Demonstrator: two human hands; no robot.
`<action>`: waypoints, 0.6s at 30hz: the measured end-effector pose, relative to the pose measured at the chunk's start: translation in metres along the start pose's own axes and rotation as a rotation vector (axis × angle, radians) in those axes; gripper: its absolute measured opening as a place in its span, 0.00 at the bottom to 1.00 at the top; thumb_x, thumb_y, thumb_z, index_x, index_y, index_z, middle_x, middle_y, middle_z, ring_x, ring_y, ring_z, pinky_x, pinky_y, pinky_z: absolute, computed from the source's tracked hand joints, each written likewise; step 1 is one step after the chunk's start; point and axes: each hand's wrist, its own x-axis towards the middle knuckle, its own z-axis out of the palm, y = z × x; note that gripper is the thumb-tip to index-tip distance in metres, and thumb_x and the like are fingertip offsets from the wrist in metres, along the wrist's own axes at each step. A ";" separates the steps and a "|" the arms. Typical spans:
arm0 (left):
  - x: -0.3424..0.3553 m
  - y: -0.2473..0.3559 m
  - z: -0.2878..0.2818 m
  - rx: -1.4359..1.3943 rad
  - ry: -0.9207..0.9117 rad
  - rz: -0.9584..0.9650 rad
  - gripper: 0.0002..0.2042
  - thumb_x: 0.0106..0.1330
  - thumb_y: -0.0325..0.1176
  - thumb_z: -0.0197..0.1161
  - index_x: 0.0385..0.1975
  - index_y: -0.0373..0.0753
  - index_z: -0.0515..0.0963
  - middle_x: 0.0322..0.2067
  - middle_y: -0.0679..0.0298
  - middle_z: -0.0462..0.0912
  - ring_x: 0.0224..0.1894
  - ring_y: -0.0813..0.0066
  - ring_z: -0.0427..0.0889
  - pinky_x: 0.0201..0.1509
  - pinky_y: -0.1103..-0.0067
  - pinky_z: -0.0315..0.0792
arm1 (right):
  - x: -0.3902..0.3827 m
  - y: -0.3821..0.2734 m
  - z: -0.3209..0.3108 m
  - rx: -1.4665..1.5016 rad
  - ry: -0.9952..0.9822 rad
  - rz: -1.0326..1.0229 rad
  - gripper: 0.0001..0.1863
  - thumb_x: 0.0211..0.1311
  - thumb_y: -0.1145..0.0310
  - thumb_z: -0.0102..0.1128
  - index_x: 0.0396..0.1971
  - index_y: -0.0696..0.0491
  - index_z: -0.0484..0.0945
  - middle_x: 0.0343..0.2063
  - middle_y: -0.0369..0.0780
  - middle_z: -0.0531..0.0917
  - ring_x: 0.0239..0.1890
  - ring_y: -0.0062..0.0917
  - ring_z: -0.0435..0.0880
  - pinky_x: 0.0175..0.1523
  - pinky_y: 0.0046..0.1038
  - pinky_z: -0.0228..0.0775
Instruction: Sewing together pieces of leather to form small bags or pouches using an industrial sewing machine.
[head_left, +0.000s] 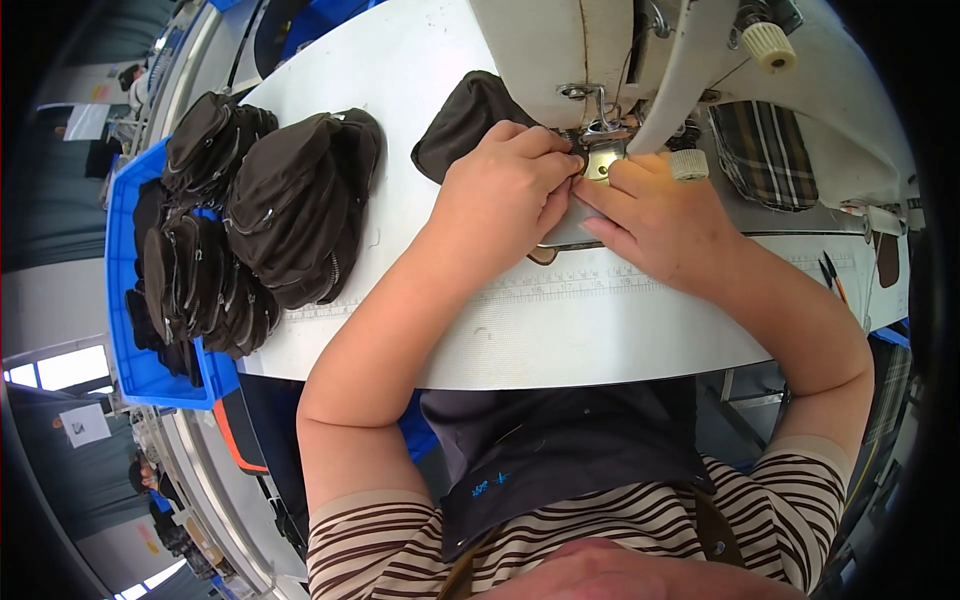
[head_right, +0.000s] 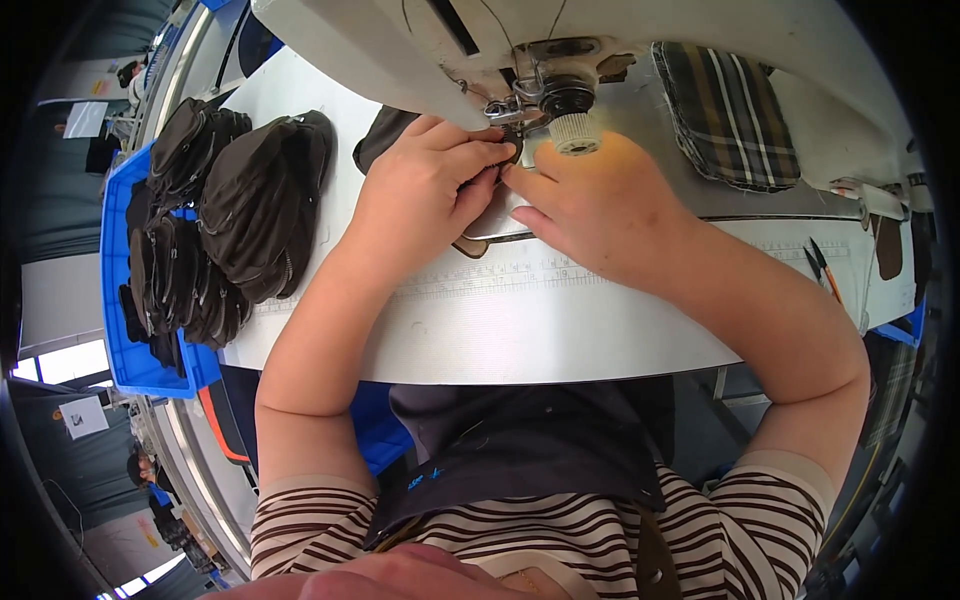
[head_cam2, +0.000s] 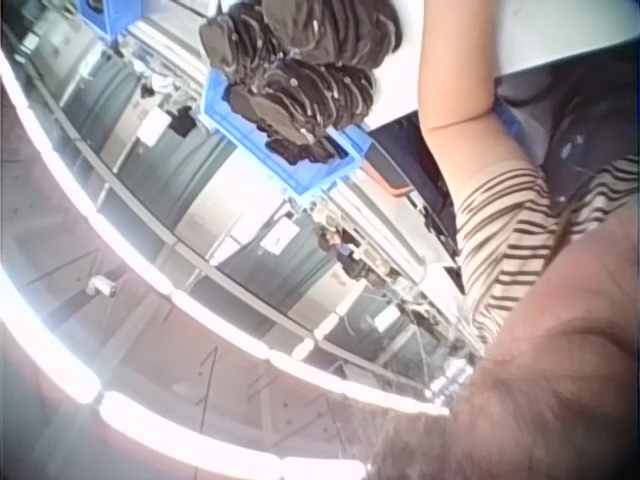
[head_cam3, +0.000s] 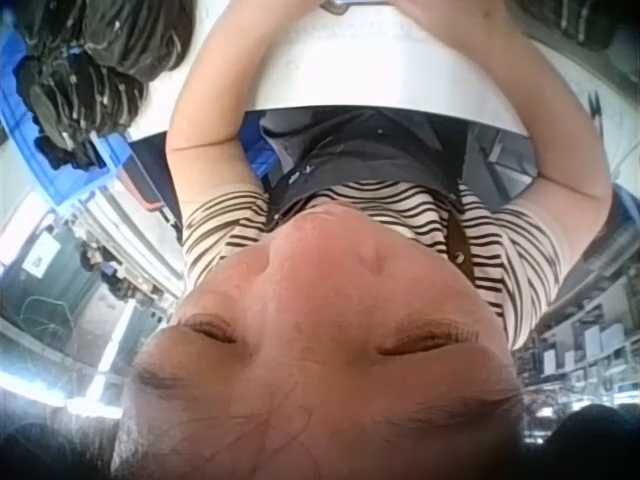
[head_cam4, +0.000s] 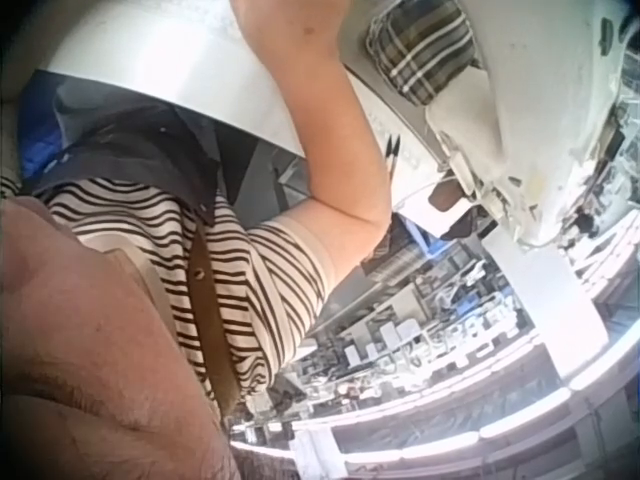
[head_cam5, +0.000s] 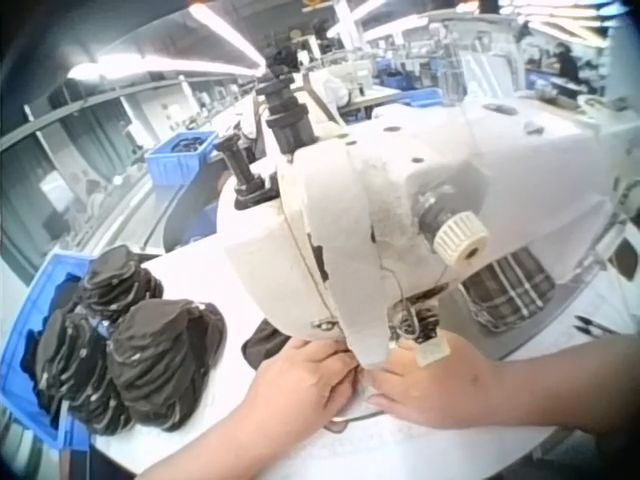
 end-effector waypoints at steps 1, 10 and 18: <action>0.000 0.000 0.000 0.005 -0.004 0.000 0.13 0.58 0.29 0.71 0.43 0.40 0.89 0.43 0.68 0.87 0.48 0.63 0.83 0.49 0.72 0.83 | -0.001 -0.001 -0.001 0.000 -0.072 0.031 0.18 0.62 0.60 0.73 0.49 0.49 0.85 0.35 0.33 0.81 0.37 0.29 0.83 0.39 0.31 0.76; 0.000 0.010 0.007 0.044 0.026 -0.028 0.12 0.58 0.29 0.71 0.42 0.39 0.88 0.41 0.68 0.86 0.46 0.62 0.83 0.43 0.71 0.84 | -0.001 -0.002 -0.001 -0.039 -0.099 0.024 0.16 0.62 0.60 0.72 0.47 0.49 0.86 0.34 0.33 0.80 0.37 0.27 0.82 0.37 0.30 0.76; 0.000 0.013 0.009 0.095 0.036 -0.050 0.12 0.60 0.30 0.70 0.42 0.37 0.87 0.41 0.67 0.85 0.46 0.62 0.83 0.42 0.71 0.84 | 0.002 0.002 0.000 -0.065 -0.022 -0.004 0.15 0.64 0.59 0.70 0.47 0.51 0.84 0.30 0.33 0.79 0.31 0.27 0.82 0.37 0.31 0.73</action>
